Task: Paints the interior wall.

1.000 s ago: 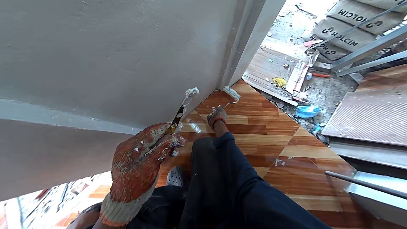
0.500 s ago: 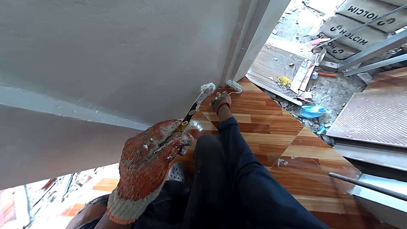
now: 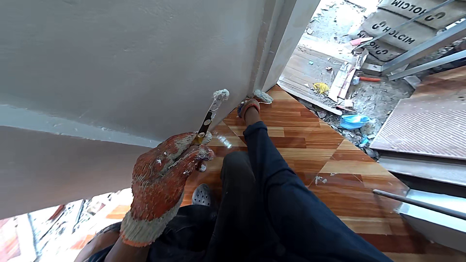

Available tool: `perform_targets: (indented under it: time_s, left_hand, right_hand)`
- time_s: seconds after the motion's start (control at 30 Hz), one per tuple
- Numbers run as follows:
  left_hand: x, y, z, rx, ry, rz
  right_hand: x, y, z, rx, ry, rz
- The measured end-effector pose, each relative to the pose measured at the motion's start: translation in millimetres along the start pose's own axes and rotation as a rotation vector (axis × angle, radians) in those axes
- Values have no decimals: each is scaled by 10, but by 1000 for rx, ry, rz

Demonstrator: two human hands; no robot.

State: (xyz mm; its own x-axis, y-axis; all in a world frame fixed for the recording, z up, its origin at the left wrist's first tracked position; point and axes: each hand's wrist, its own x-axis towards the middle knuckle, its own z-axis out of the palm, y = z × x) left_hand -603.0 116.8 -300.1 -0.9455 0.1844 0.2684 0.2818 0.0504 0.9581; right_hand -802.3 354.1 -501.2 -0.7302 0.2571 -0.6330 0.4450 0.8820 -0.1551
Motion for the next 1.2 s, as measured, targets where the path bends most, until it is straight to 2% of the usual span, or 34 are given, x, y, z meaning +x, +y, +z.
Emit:
perform_targets:
  time_s: [0.1, 0.2, 0.3, 0.37, 0.5, 0.57, 0.7, 0.77, 0.83, 0.93, 1.0, 1.13, 1.2]
  left_hand:
    - [-16, 20, 0, -7, 15, 10]
    - [-22, 27, -12, -16, 27, 18]
    - [-16, 19, -26, -24, 29, 19]
    - [13, 12, -19, -5, 26, 10]
    - [101, -1, 21, -16, 6, 19]
    - [117, 0, 59, -34, -6, 11]
    - [144, -36, 64, -16, -29, 7]
    - [156, -64, 43, 9, -28, 18]
    - [184, -75, 25, 40, -32, 30]
    - [203, -58, 39, 26, -25, 34]
    - [167, -48, 61, 31, -30, 29]
    - [131, -17, 62, 48, -23, 64]
    - [119, 5, 49, 46, -2, 39]
  right_hand:
    - [99, 5, -2, -132, -66, -57]
    - [282, 129, 212, -25, 50, -54]
    - [-351, 191, 207, 434, 276, -15]
    - [-643, 196, 254, 678, 366, 3]
    - [-671, 388, 429, 1307, 337, 7]
    - [-674, 626, 475, 1471, 325, -14]
    - [-884, 1238, 587, 1237, 469, -111]
    - [-862, 1538, 687, 1129, 452, -203]
    - [-767, 1727, 687, 898, 439, -183]
    - [-727, 1740, 476, 379, 390, -23]
    - [-721, 1677, 355, 172, 336, 30]
    - [-651, 1548, 148, 19, 339, -56]
    - [-664, 1518, 107, 8, 400, -104]
